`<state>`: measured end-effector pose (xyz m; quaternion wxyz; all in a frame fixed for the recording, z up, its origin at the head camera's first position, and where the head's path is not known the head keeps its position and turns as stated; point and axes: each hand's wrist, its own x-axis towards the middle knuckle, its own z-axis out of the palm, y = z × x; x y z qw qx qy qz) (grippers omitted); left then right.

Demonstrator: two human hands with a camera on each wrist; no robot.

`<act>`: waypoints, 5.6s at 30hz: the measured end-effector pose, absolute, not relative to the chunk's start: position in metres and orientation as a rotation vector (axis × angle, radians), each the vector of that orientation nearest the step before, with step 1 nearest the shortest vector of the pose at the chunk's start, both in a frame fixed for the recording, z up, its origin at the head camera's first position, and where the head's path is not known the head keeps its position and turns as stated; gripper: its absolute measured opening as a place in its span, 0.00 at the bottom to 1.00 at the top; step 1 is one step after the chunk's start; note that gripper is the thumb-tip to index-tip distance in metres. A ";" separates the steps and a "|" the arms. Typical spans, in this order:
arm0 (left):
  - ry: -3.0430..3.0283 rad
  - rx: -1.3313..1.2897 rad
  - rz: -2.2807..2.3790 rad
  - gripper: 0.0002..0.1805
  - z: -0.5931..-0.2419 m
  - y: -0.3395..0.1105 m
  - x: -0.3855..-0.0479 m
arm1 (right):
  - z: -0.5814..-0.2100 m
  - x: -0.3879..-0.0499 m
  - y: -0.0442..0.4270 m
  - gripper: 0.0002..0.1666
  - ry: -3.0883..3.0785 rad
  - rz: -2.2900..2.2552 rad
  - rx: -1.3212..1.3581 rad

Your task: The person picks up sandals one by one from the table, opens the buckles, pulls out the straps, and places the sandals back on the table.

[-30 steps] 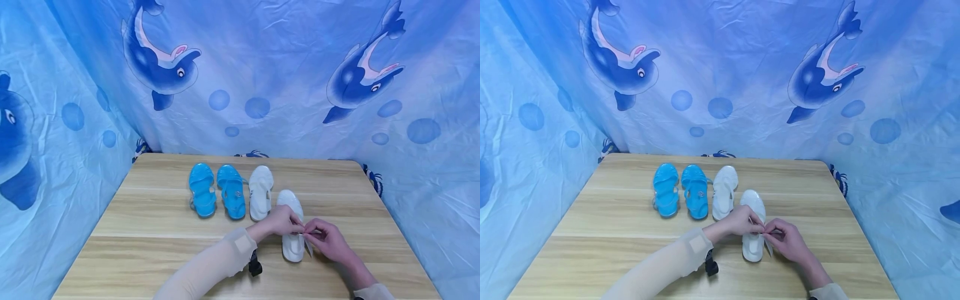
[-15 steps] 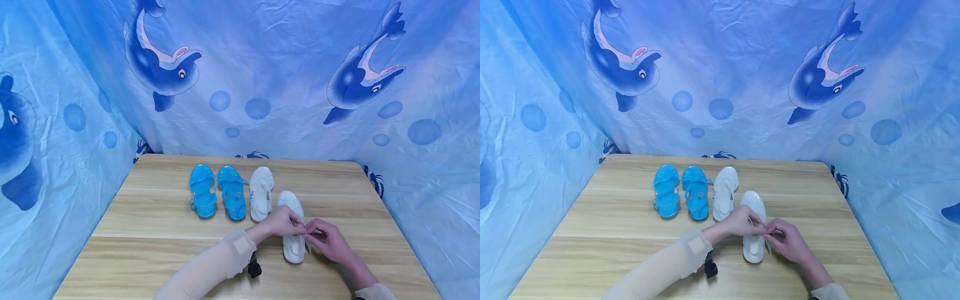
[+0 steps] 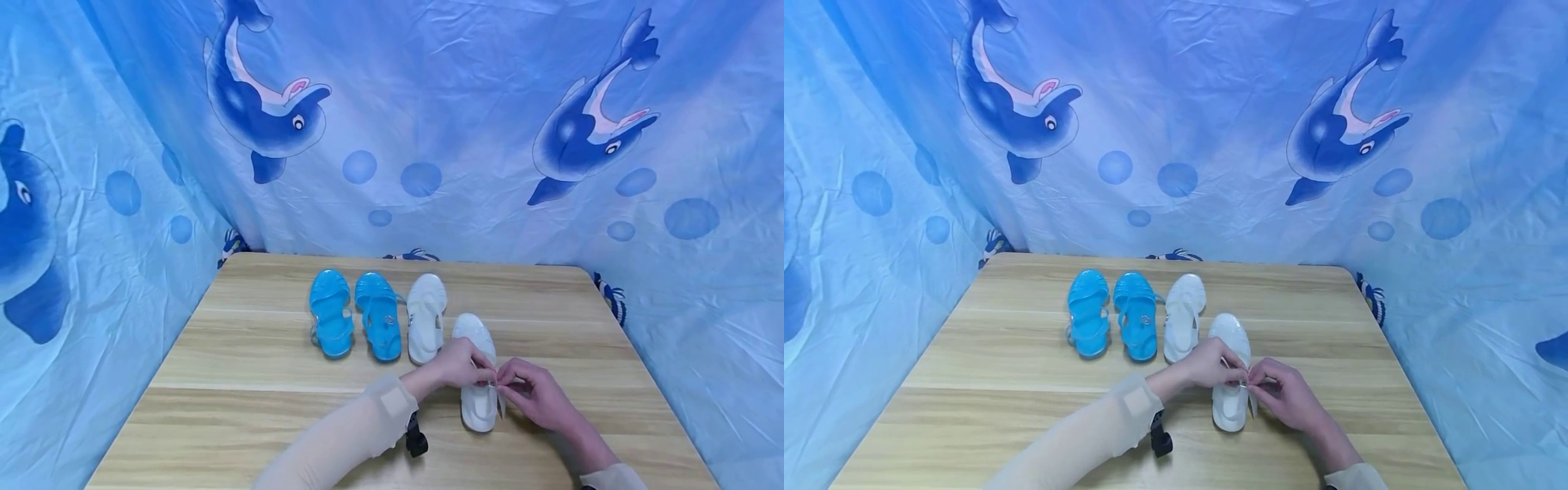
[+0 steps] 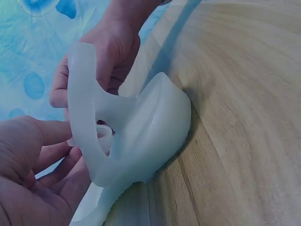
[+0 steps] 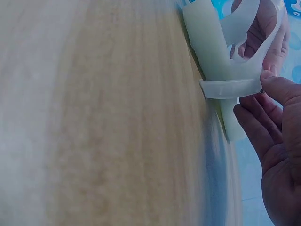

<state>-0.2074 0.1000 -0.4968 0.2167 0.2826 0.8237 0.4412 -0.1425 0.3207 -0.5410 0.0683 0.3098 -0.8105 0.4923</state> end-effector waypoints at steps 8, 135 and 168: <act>2.291 0.809 1.276 0.06 -0.498 0.099 -0.208 | -0.539 -0.143 0.322 0.12 -2.444 1.472 0.931; 2.284 0.773 1.293 0.06 -0.508 0.096 -0.207 | -0.547 -0.145 0.323 0.18 -2.517 1.358 0.997; 2.204 0.867 1.151 0.08 -0.501 0.100 -0.216 | -0.546 -0.140 0.326 0.16 -2.509 1.364 0.960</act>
